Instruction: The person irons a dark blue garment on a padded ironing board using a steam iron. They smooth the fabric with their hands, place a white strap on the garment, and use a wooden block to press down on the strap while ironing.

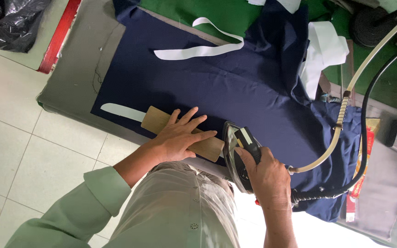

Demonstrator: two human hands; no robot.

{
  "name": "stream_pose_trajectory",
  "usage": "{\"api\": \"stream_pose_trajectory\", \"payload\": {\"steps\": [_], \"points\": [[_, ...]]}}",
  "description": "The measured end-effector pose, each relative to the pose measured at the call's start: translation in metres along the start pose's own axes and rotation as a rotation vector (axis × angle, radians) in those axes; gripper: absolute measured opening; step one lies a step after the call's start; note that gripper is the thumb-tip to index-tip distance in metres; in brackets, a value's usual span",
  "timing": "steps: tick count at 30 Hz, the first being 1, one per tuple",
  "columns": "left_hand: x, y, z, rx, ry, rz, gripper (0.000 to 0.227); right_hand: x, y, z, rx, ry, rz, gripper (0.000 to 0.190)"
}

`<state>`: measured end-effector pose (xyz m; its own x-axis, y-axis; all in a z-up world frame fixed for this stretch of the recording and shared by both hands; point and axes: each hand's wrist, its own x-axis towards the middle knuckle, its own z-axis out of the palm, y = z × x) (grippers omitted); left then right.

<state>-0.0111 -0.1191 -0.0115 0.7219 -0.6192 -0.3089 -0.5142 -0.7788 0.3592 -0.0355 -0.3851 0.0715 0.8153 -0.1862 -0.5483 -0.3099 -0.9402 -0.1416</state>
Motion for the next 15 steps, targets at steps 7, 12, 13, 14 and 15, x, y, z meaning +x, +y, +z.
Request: {"api": "stream_pose_trajectory", "payload": {"steps": [7,12,13,14,15], "points": [[0.012,0.014,0.004,-0.023,0.000,0.038,0.097,-0.003,0.015,-0.006,0.022,-0.011,0.051,0.077],[0.022,0.030,0.004,-0.002,-0.014,0.050,0.095,-0.007,0.027,-0.013,0.080,0.004,0.079,0.074],[0.024,0.034,0.004,0.001,-0.015,0.056,0.095,-0.006,0.030,-0.013,0.084,0.006,0.084,0.074],[0.026,0.037,0.005,-0.011,-0.015,0.056,0.095,-0.006,0.034,-0.013,0.086,0.011,0.092,0.076],[0.028,0.041,0.006,-0.023,-0.015,0.057,0.095,-0.006,0.038,-0.013,0.088,0.017,0.101,0.077]]}}
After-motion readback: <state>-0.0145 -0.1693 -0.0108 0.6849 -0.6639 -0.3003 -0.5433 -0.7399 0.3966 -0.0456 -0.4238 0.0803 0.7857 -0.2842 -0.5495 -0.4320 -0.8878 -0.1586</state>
